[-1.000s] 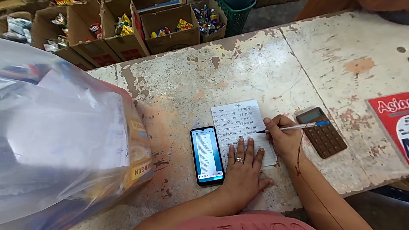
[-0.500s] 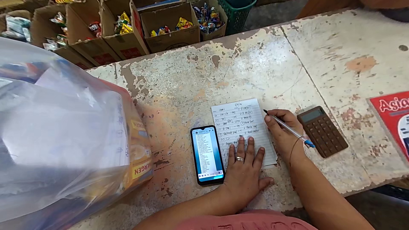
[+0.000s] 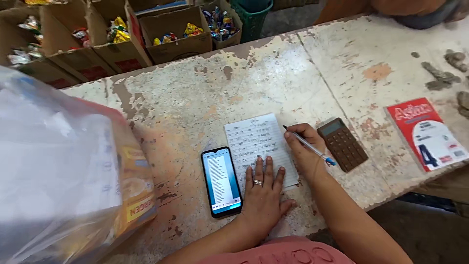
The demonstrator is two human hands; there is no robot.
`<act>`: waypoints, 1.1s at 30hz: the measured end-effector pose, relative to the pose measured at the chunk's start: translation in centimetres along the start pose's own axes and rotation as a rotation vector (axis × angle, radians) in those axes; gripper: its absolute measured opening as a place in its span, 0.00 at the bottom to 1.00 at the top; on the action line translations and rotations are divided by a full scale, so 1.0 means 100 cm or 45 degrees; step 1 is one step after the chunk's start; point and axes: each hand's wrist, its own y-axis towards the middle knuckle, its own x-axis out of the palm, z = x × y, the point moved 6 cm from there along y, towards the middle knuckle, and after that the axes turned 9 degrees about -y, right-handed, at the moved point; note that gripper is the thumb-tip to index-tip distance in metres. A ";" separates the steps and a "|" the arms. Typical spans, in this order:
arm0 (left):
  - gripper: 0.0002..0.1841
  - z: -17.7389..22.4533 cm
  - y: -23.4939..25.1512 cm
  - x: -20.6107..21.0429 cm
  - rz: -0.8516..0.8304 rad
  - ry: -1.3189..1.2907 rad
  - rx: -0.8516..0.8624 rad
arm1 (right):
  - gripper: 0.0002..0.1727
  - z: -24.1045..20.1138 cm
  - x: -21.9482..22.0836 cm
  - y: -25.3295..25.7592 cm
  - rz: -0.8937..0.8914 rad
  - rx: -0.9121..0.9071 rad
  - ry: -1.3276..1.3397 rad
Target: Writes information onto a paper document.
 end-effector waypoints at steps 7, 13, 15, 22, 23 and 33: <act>0.45 0.000 0.000 0.002 0.080 0.064 0.033 | 0.10 0.003 -0.011 0.004 0.075 0.072 0.046; 0.45 0.000 0.000 0.002 0.088 0.080 0.033 | 0.17 0.010 -0.007 0.006 -0.029 0.210 -0.006; 0.45 -0.001 0.000 0.002 0.093 0.083 0.034 | 0.16 0.012 -0.004 0.006 -0.057 0.229 0.004; 0.45 -0.001 0.000 0.002 0.091 0.069 0.025 | 0.17 0.010 -0.003 0.005 -0.035 0.235 -0.048; 0.45 -0.001 0.000 0.002 0.092 0.074 0.027 | 0.17 0.010 -0.003 0.005 -0.032 0.234 -0.054; 0.46 0.000 0.000 0.001 0.065 0.083 0.021 | 0.17 0.006 0.001 0.003 -0.056 0.270 -0.063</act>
